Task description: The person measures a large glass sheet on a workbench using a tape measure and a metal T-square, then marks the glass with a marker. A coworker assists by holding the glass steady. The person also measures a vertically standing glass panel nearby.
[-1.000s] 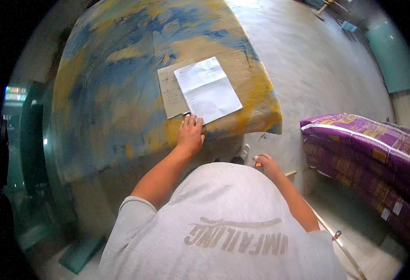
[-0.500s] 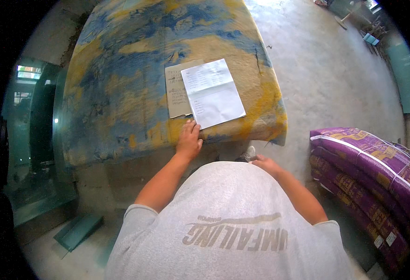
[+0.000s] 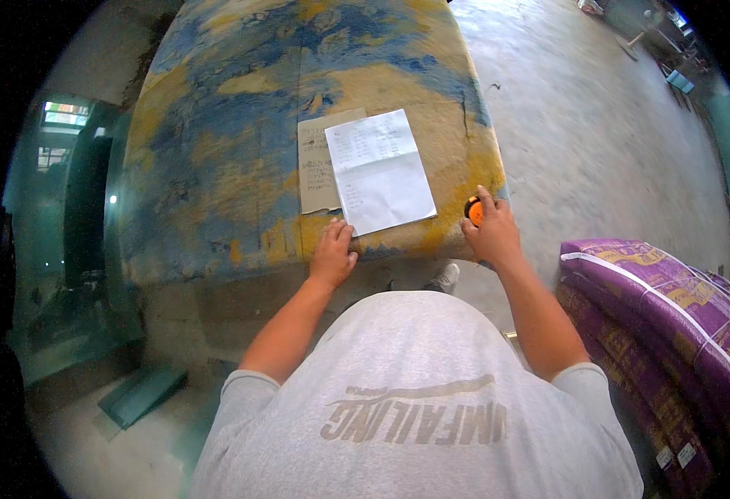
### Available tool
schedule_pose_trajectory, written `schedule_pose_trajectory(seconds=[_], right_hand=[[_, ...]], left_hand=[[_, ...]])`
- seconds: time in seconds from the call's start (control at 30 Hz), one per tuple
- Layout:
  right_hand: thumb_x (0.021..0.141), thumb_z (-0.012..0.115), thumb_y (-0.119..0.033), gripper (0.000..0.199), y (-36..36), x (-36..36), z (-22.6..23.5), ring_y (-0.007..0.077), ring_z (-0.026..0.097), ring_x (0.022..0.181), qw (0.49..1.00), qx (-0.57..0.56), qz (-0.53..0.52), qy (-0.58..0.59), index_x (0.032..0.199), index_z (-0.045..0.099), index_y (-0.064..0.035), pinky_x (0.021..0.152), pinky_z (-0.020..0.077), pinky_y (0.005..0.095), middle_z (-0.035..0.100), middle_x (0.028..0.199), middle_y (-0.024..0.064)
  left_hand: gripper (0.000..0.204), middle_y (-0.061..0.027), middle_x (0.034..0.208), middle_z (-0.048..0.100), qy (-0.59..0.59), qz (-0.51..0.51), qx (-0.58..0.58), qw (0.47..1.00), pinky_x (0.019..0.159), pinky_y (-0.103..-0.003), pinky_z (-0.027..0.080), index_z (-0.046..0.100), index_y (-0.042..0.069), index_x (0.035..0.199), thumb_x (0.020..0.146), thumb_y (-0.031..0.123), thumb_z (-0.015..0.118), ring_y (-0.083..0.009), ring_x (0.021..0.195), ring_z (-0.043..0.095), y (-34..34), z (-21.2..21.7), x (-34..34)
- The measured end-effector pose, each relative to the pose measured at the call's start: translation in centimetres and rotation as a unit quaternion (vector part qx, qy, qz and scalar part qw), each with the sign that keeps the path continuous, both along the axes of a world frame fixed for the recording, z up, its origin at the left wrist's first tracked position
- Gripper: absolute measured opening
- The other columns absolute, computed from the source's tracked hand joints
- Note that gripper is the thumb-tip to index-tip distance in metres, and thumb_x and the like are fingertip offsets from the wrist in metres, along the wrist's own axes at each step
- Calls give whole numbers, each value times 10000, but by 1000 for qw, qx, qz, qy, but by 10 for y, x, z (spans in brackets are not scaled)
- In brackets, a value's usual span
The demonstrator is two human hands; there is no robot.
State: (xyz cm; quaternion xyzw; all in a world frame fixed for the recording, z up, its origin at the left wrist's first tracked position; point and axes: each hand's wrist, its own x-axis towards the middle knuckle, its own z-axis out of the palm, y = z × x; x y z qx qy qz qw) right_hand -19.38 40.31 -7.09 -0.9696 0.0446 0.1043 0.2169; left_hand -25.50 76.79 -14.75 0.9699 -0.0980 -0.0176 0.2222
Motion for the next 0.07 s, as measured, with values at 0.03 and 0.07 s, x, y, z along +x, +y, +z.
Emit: schedule_pose_trajectory(seconds=[0.03,0.07], right_hand=[[859,768,-357,824,1,6,-7,417,537,1302,999,-32,12,17,1564,389,-163,1059,474,481,504,1481,210],[858,774,-340,876,1,10,-18,421,494,1351,997,-65,23,35,1597,336,-169,1093,448,475,472,1517,207]], left_hand=[[584,-171,1413,538,2,2,-3,1000,1202,-491,364,561,72,1298,761,118,784,-384,1414,452,0,0,0],[584,-171,1413,538,2,3,-2,1000,1202,-491,364,561,72,1298,761,118,784,-384,1414,452,0,0,0]])
